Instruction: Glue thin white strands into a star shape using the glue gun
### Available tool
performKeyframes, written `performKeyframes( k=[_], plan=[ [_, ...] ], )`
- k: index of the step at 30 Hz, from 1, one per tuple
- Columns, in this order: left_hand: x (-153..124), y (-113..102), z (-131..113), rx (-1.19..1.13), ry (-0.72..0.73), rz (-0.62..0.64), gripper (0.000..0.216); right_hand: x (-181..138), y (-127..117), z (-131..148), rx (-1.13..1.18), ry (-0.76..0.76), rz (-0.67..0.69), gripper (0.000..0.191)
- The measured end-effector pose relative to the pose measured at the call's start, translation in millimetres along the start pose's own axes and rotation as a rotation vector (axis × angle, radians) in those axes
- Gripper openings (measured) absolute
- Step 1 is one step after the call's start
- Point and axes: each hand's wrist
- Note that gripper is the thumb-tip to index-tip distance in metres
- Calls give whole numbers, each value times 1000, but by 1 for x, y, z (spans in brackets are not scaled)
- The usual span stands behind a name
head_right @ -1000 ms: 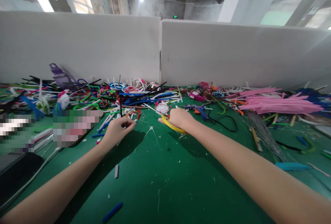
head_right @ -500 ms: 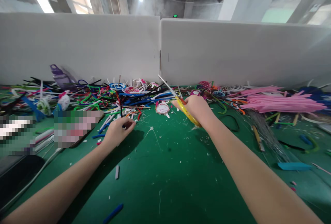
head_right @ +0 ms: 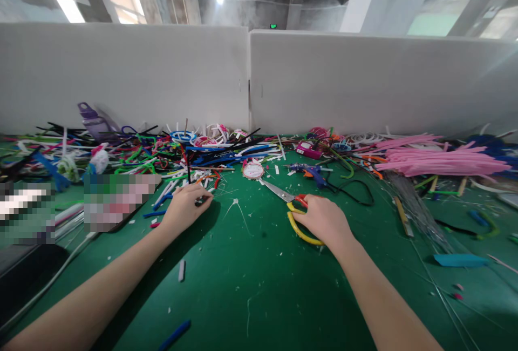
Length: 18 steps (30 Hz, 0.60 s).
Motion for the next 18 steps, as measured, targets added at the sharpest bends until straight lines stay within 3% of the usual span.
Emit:
performKeyframes(
  k=[9,13,18],
  plan=[
    [-1,-1,-6,0,110,92,21,-5,13,-9,98,-29,-54,48],
    [1,-10,-9,93,87,7,36,-7,11,-8,91,-28,-30,48],
    [4,-27,5,221,-46,-124,36,-7,13,-7,76,-37,-53,43]
  ],
)
Point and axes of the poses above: each hand's wrist, its own x-axis towards the middle knuckle, its own y-axis out of the palm, z = x × y, and after that the axes turned 2 degrees about z, right-handed
